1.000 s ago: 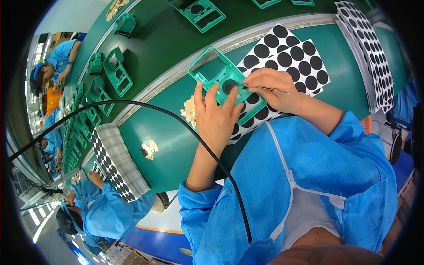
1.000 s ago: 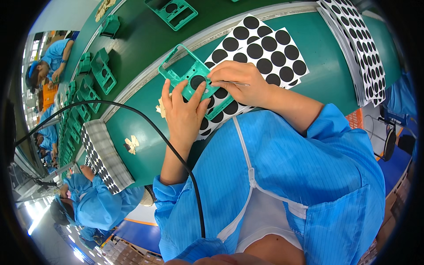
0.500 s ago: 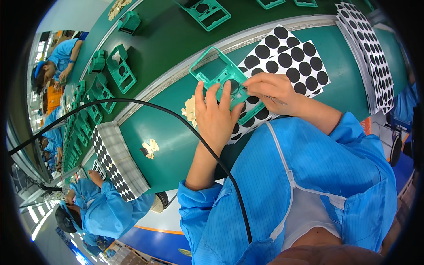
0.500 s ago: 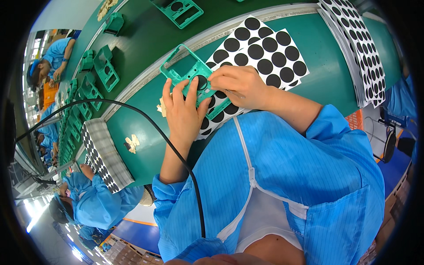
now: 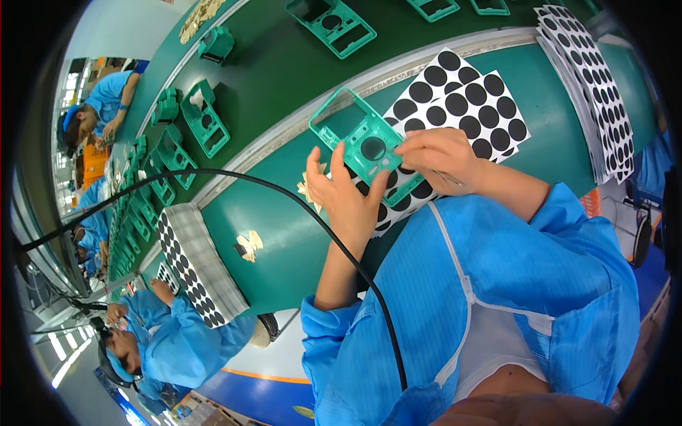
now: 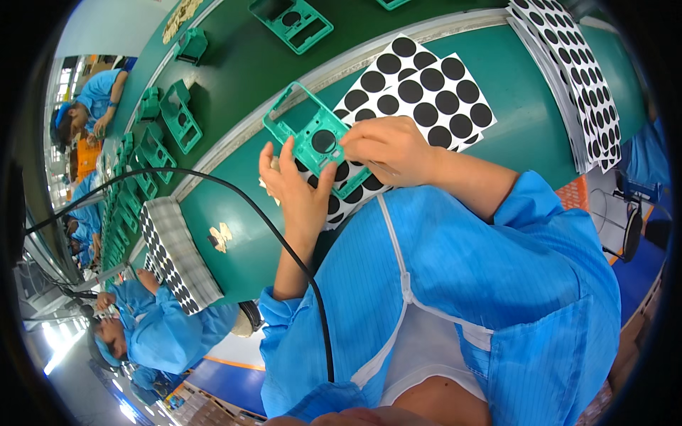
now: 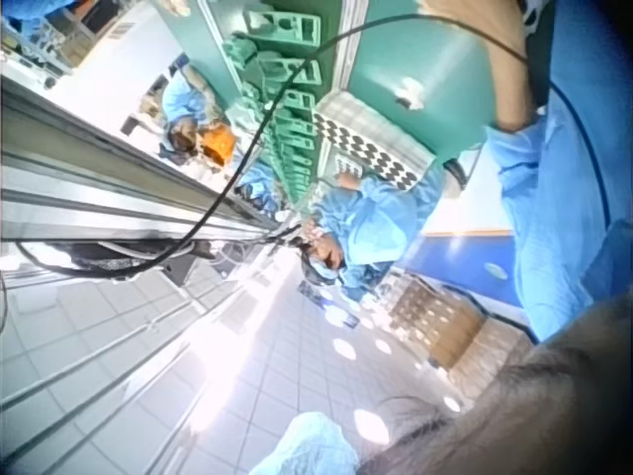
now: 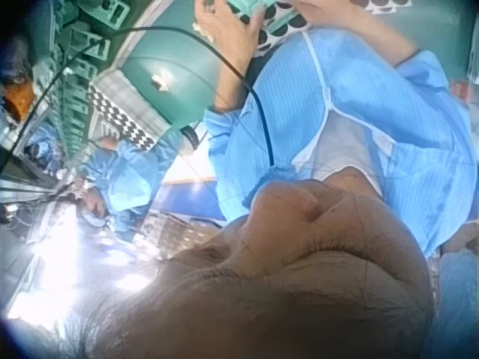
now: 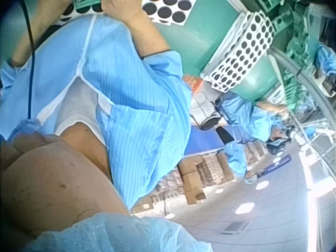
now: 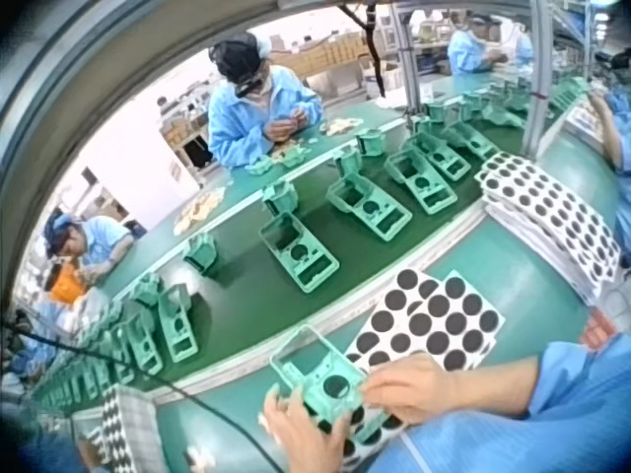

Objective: The person applies circular black adhesive pads to a green plastic electronic housing using a precision tool.

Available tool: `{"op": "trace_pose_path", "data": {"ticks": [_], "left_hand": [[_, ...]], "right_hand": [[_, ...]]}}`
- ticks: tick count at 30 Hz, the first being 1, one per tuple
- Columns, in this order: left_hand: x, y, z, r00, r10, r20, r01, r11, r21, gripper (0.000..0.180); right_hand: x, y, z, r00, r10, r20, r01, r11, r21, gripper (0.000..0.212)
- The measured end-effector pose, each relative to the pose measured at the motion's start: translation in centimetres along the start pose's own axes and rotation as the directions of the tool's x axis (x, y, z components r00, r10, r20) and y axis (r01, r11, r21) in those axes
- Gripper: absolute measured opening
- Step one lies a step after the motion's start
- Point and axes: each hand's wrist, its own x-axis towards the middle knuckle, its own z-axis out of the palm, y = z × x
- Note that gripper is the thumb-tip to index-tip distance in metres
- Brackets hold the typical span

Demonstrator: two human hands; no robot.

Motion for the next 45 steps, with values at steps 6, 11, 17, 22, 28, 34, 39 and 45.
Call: {"op": "trace_pose_path", "data": {"ticks": [6, 11, 17, 22, 28, 34, 39, 45], "left_hand": [[3.2, -1.3, -0.1, 0.992, -0.114, 0.053, 0.103, 0.979, 0.176, 0.036], [10.7, -5.9, -1.4, 0.994, -0.006, -0.106, 0.02, 0.991, 0.132, 0.035], [17.4, -12.8, -2.5, 0.957, -0.263, -0.126, 0.283, 0.941, 0.185, 0.068], [12.2, -4.4, 0.7, 0.996, 0.083, -0.03, -0.078, 0.987, 0.138, 0.059], [-1.6, 3.9, 2.3, 0.867, 0.426, 0.26, -0.399, 0.905, -0.15, 0.07], [-2.8, 3.5, 4.1, 0.886, 0.426, 0.183, -0.443, 0.895, 0.06, 0.057], [-2.9, 1.4, 1.9, 0.934, 0.313, 0.173, -0.317, 0.949, -0.007, 0.057], [-3.7, 0.5, 2.1, 0.891, 0.453, 0.013, -0.452, 0.886, 0.104, 0.051]], "right_hand": [[0.1, 0.2, -0.4, 0.993, -0.028, -0.118, 0.042, 0.992, 0.122, 0.019], [-0.5, 0.3, -1.2, 0.977, 0.104, -0.186, -0.071, 0.982, 0.174, 0.017], [0.0, 0.0, -0.6, 0.973, 0.196, -0.122, -0.171, 0.967, 0.188, 0.016], [-2.4, 1.9, -0.2, 0.852, 0.493, -0.175, -0.408, 0.836, 0.367, 0.011], [-2.0, 4.1, -0.2, 0.625, 0.768, -0.139, -0.558, 0.564, 0.61, 0.014], [-1.3, 3.4, -1.5, 0.64, 0.764, -0.084, -0.591, 0.559, 0.582, 0.018], [0.1, 1.9, -3.2, 0.656, 0.752, -0.059, -0.556, 0.535, 0.636, 0.02], [-2.5, 1.3, -4.4, 0.715, 0.687, 0.129, -0.587, 0.49, 0.644, 0.009]]}}
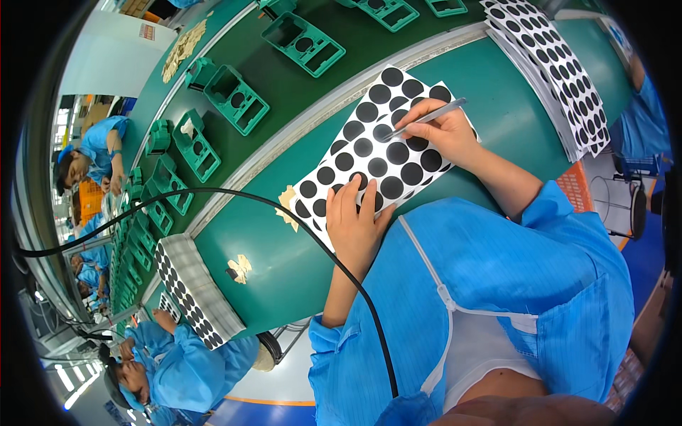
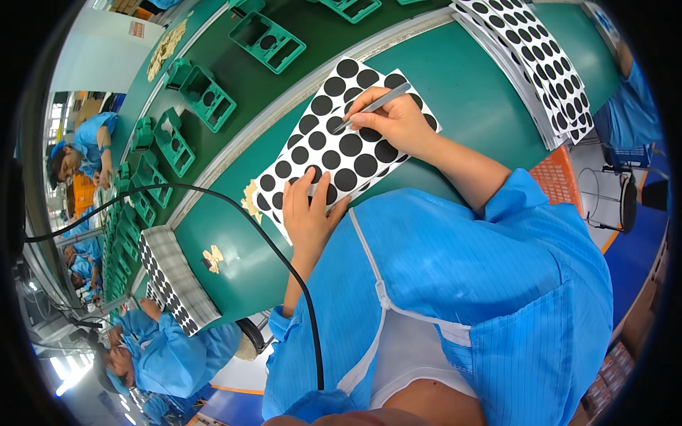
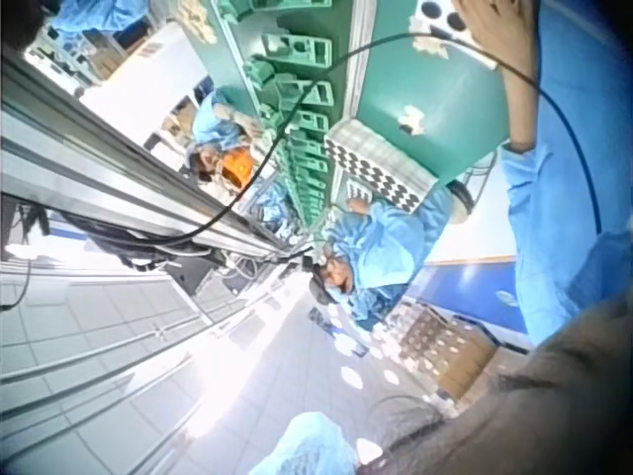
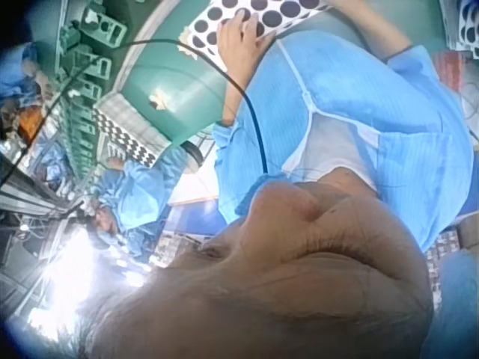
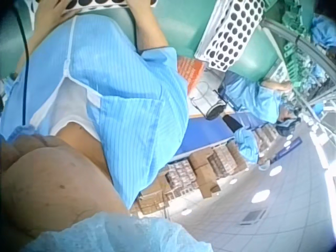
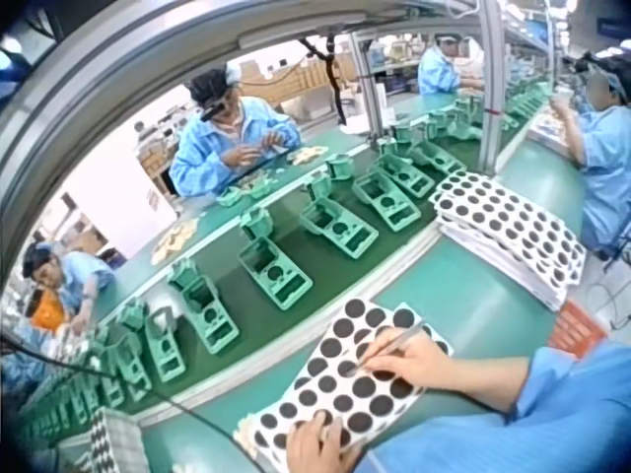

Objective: The person applies circular black adhesive pads to a green plastic electronic housing using a precision tool.

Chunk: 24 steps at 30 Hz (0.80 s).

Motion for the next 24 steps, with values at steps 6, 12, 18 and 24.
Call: {"op": "trace_pose_path", "data": {"ticks": [6, 12, 18, 24], "left_hand": [[0.4, 0.7, 0.2, 0.993, -0.094, 0.066, 0.096, 0.995, -0.017, 0.053], [-1.4, 0.3, -1.4, 0.989, -0.146, -0.037, 0.145, 0.989, -0.026, 0.049], [-2.9, 0.6, -1.8, 0.98, -0.176, 0.09, 0.175, 0.984, 0.019, 0.046], [-3.1, 1.6, -1.7, 0.973, -0.205, 0.103, 0.202, 0.979, 0.037, 0.056]], "right_hand": [[-0.3, -0.6, 1.0, 0.993, 0.017, 0.119, 0.013, 0.968, -0.251, 0.007], [-0.5, -1.1, 0.9, 0.997, 0.067, 0.041, -0.061, 0.989, -0.134, 0.009], [-1.8, -1.3, 3.5, 0.975, 0.032, 0.219, 0.038, 0.951, -0.308, 0.008], [-2.0, -0.7, 3.9, 0.964, 0.09, 0.251, -0.004, 0.946, -0.324, 0.007]]}}
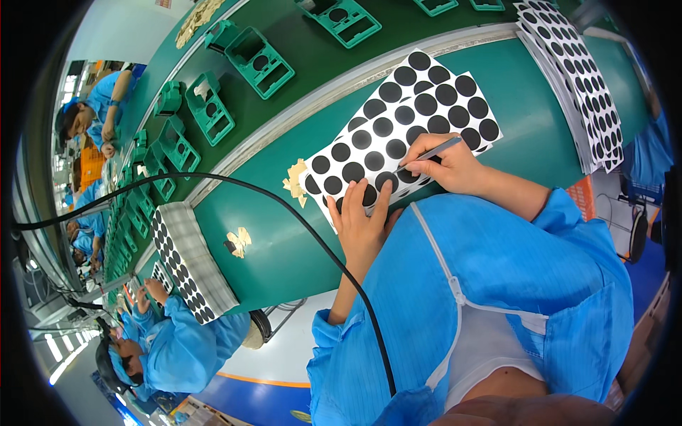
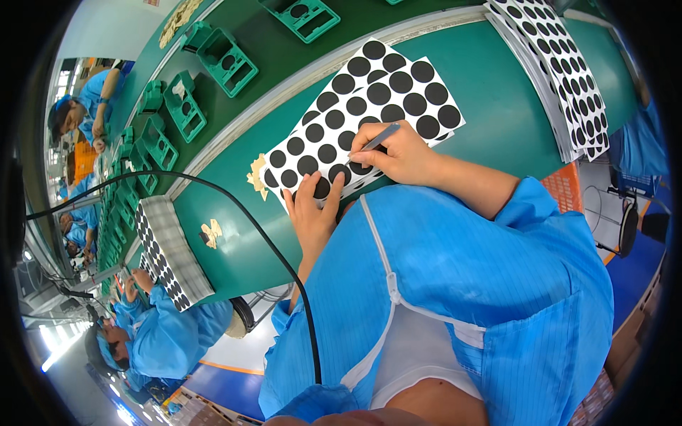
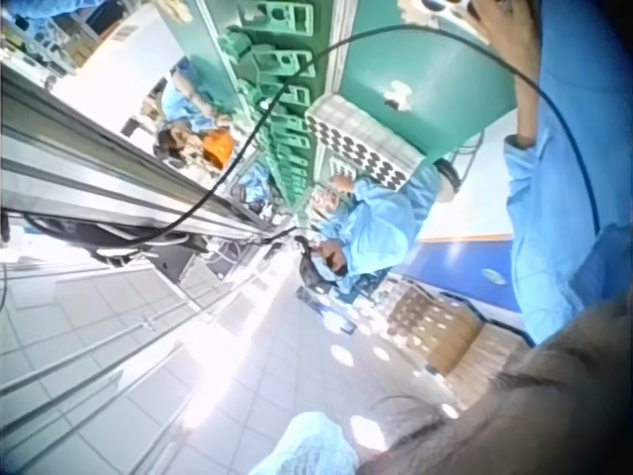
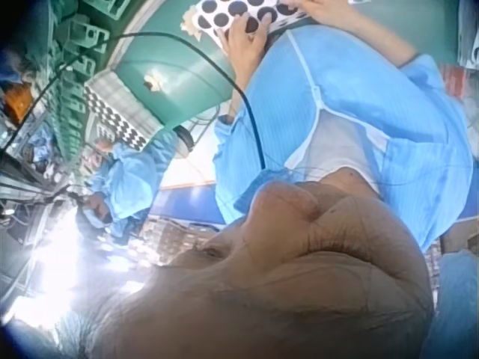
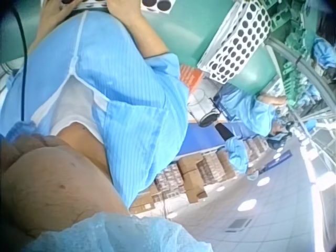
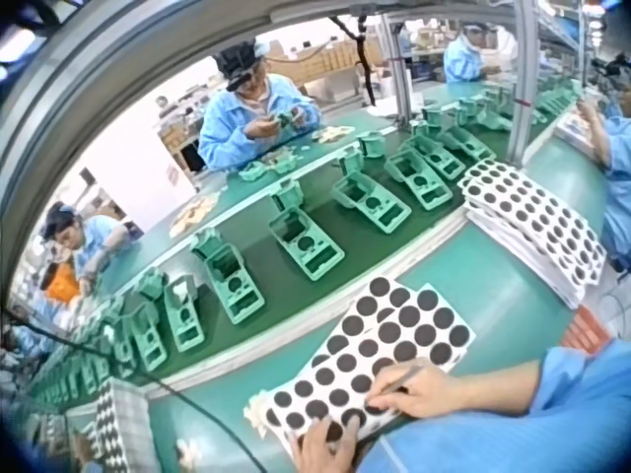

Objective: The person applies circular black adhesive pads to a green plastic electronic housing using a precision tool.

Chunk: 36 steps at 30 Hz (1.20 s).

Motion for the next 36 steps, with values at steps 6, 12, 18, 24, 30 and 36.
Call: {"op": "trace_pose_path", "data": {"ticks": [6, 12, 18, 24, 30, 36], "left_hand": [[-0.1, 0.5, -0.6, 0.997, -0.072, 0.037, 0.073, 0.997, -0.017, 0.049], [-0.1, 0.9, -0.4, 0.997, -0.075, 0.007, 0.075, 0.997, 0.0, 0.055], [0.0, 0.6, -0.4, 0.999, -0.041, 0.008, 0.041, 0.999, 0.007, 0.059], [0.1, 0.3, -0.7, 0.953, -0.294, 0.069, 0.302, 0.925, -0.23, 0.068], [0.2, -1.4, -0.7, 0.96, -0.269, -0.072, 0.197, 0.84, -0.505, 0.073], [6.2, -18.5, -4.0, 0.795, -0.396, -0.459, 0.407, 0.91, -0.08, 0.054]], "right_hand": [[-0.1, 0.4, 0.5, 0.995, -0.025, -0.091, 0.038, 0.99, 0.137, 0.006], [-0.3, -0.1, 0.5, 0.999, -0.053, -0.002, 0.053, 0.996, 0.068, 0.004], [-0.2, 0.4, 0.4, 0.999, -0.039, 0.003, 0.038, 0.988, 0.149, 0.003], [1.4, 1.2, 0.0, 0.997, -0.024, 0.073, -0.036, 0.691, 0.722, 0.008], [5.1, 0.8, 0.4, 0.964, 0.05, -0.26, 0.113, 0.811, 0.574, 0.005], [5.2, 3.6, 0.4, 0.952, 0.038, -0.303, 0.089, 0.915, 0.394, 0.005]]}}
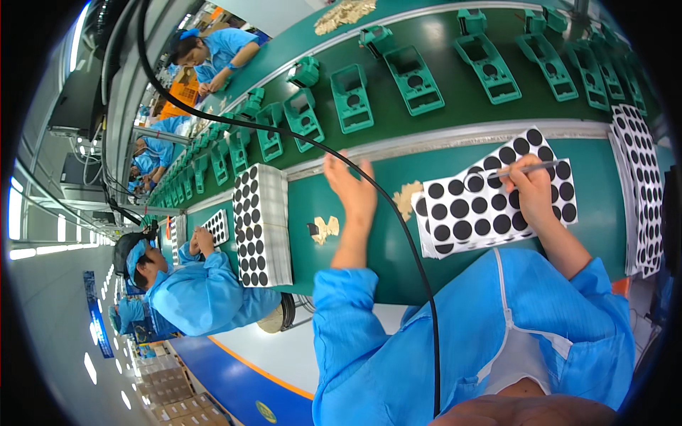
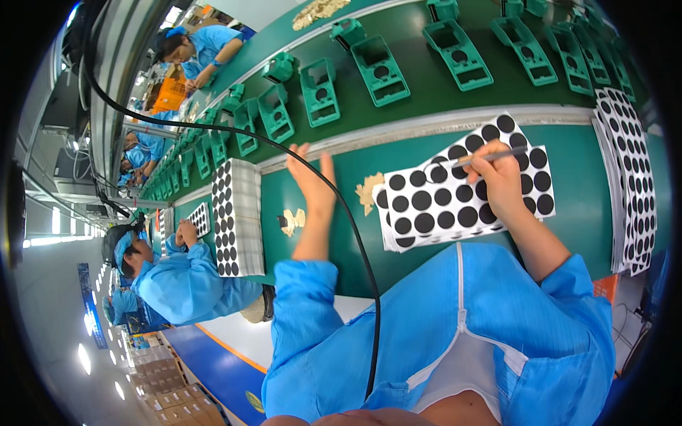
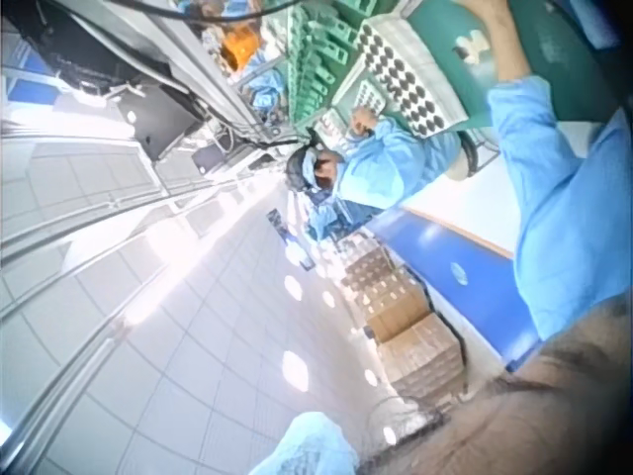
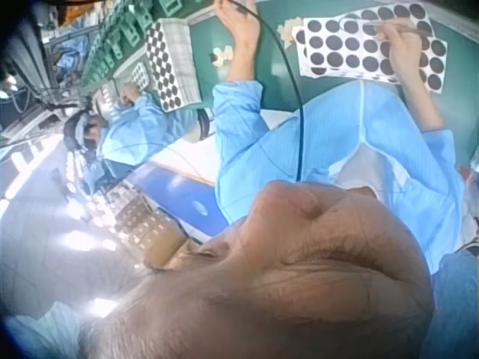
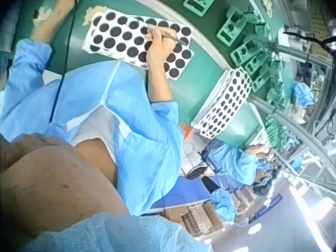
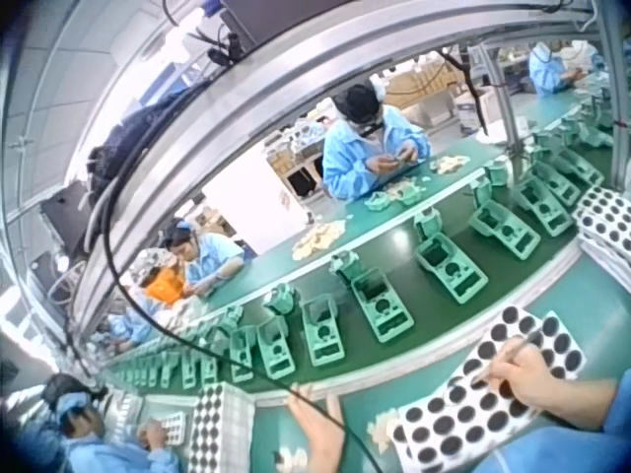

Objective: The person applies circular black adhesive pads to a green plastic electronic housing using a precision tool.

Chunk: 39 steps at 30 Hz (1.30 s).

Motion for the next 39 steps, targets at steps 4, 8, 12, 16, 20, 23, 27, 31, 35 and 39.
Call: {"op": "trace_pose_path", "data": {"ticks": [4, 8, 12, 16, 20, 23, 27, 31, 35, 39], "left_hand": [[7.6, -9.4, 1.3, 0.942, -0.323, -0.093, 0.334, 0.928, 0.167, 0.063], [12.4, -11.8, 1.3, 0.796, -0.552, 0.248, 0.512, 0.833, 0.21, 0.086], [12.7, -9.2, 1.1, 0.787, -0.581, 0.208, 0.478, 0.787, 0.39, 0.084], [10.8, -6.9, -0.2, 0.846, -0.532, 0.032, 0.522, 0.84, 0.15, 0.084], [3.2, 2.0, -1.8, 0.937, -0.261, 0.233, 0.326, 0.893, -0.311, 0.079], [-4.5, 8.2, -2.4, 0.902, -0.095, 0.422, 0.305, 0.832, -0.464, 0.08], [-8.5, 13.8, -2.3, 0.857, 0.126, 0.5, 0.005, 0.968, -0.252, 0.082], [-9.4, 15.6, -2.0, 0.775, 0.117, 0.621, -0.237, 0.965, 0.114, 0.08], [-7.9, 15.5, -2.8, 0.709, 0.059, 0.703, -0.215, 0.967, 0.136, 0.075], [-7.4, 13.6, -1.6, 0.872, 0.305, 0.382, -0.311, 0.949, -0.049, 0.077]], "right_hand": [[0.0, -0.2, 0.5, 1.0, 0.02, 0.002, -0.02, 0.998, -0.057, 0.005], [-0.6, -0.3, 0.7, 0.998, 0.045, -0.031, -0.045, 0.999, 0.008, 0.006], [-0.7, -0.2, 0.9, 1.0, 0.024, -0.02, -0.024, 1.0, 0.012, 0.006], [-0.1, -0.6, 1.3, 0.999, 0.038, -0.018, -0.036, 0.997, 0.066, 0.006], [0.7, -0.2, 0.9, 0.996, 0.051, -0.071, -0.035, 0.977, 0.211, 0.008], [1.1, -1.1, 0.3, 0.994, 0.09, -0.058, -0.057, 0.902, 0.427, 0.01], [1.3, -0.3, -0.6, 0.997, 0.076, -0.012, -0.058, 0.848, 0.527, 0.009], [0.7, -0.5, -0.3, 0.997, 0.058, -0.052, -0.027, 0.884, 0.467, 0.007], [-0.6, -0.6, 0.9, 0.997, -0.048, -0.063, 0.058, 0.984, 0.171, 0.005], [-0.9, -1.0, 2.3, 1.0, 0.003, -0.005, -0.002, 0.993, 0.118, 0.005]]}}
